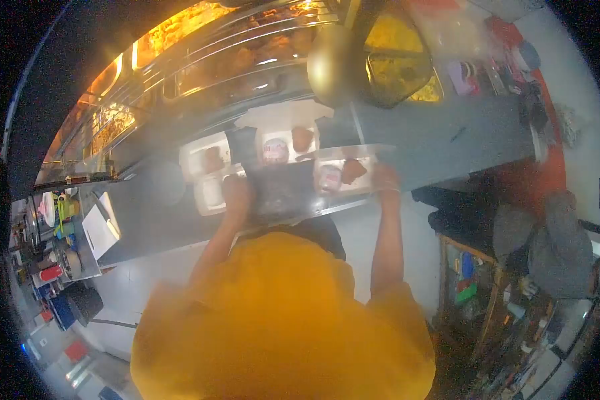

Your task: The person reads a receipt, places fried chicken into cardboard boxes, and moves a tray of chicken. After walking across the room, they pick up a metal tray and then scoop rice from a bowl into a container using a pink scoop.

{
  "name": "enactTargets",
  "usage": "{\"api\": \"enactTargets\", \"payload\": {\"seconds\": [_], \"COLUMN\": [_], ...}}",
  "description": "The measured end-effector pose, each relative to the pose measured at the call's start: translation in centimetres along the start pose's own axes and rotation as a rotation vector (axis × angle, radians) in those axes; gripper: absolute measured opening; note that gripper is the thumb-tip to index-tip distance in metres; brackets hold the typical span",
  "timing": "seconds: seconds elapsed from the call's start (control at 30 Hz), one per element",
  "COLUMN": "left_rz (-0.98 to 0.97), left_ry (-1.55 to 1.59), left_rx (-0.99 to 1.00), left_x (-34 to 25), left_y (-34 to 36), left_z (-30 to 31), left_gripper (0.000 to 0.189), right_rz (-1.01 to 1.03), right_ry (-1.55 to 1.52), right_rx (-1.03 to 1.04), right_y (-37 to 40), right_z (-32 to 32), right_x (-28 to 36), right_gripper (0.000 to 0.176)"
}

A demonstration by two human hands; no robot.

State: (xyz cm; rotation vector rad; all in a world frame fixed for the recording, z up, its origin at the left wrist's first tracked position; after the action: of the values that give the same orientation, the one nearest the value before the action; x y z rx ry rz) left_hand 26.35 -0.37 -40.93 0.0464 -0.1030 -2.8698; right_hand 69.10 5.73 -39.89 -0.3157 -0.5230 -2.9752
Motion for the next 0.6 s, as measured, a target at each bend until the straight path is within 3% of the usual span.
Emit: {"api": "enactTargets", "payload": {"seconds": [0.1,0.17,0.27,0.33,0.43,0.53,0.57,0.6], "left_rz": [0.061,-0.039,0.116,0.122,0.096,0.091,0.112,0.097], "left_ry": [-0.073,0.243,0.441,0.398,0.302,0.241,0.243,0.246], "left_rx": [0.054,-0.189,-0.266,-0.291,-0.343,-0.399,-0.416,-0.416], "left_x": [-1.1,-2.3,-3.9,-4.4,-4.2,-4.9,-5.1,-5.4], "left_y": [0.1,1.5,2.3,2.3,2.0,2.1,2.2,2.3], "left_z": [1.0,3.9,6.2,5.2,3.2,4.1,4.7,5.0], "left_gripper": [0.023,0.024,0.026,0.027,0.029,0.029,0.029,0.029], "right_rz": [0.035,0.102,0.135,0.054,-0.082,-0.076,0.000,0.307], "right_ry": [0.052,0.091,0.212,0.168,0.105,0.285,0.268,0.274], "right_rx": [-0.025,-0.032,0.030,-0.023,-0.029,0.010,-0.109,-0.137], "right_y": [-2.3,-3.8,-5.7,-6.3,-5.2,-3.1,-3.4,-9.3], "right_z": [-1.5,-1.5,0.2,1.4,6.5,12.9,11.7,1.1], "right_x": [-9.2,-14.3,-19.9,-23.5,-22.4,-12.0,-9.6,-11.5], "right_gripper": [0.034,0.032,0.028,0.026,0.024,0.025,0.025,0.026]}}
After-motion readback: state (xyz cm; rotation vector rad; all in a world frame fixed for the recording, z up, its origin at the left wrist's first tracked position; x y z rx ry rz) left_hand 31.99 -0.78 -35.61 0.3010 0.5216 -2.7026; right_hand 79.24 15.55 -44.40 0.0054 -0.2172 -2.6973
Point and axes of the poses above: each hand's wrist, its own y-axis away from the middle knuckle, its own z-axis out of the back of the hand, x = y × z, the point moved 8 cm from there along -y, towards the middle knuckle, and after that the axes turned 15 degrees about z, right-handed, at the moved point
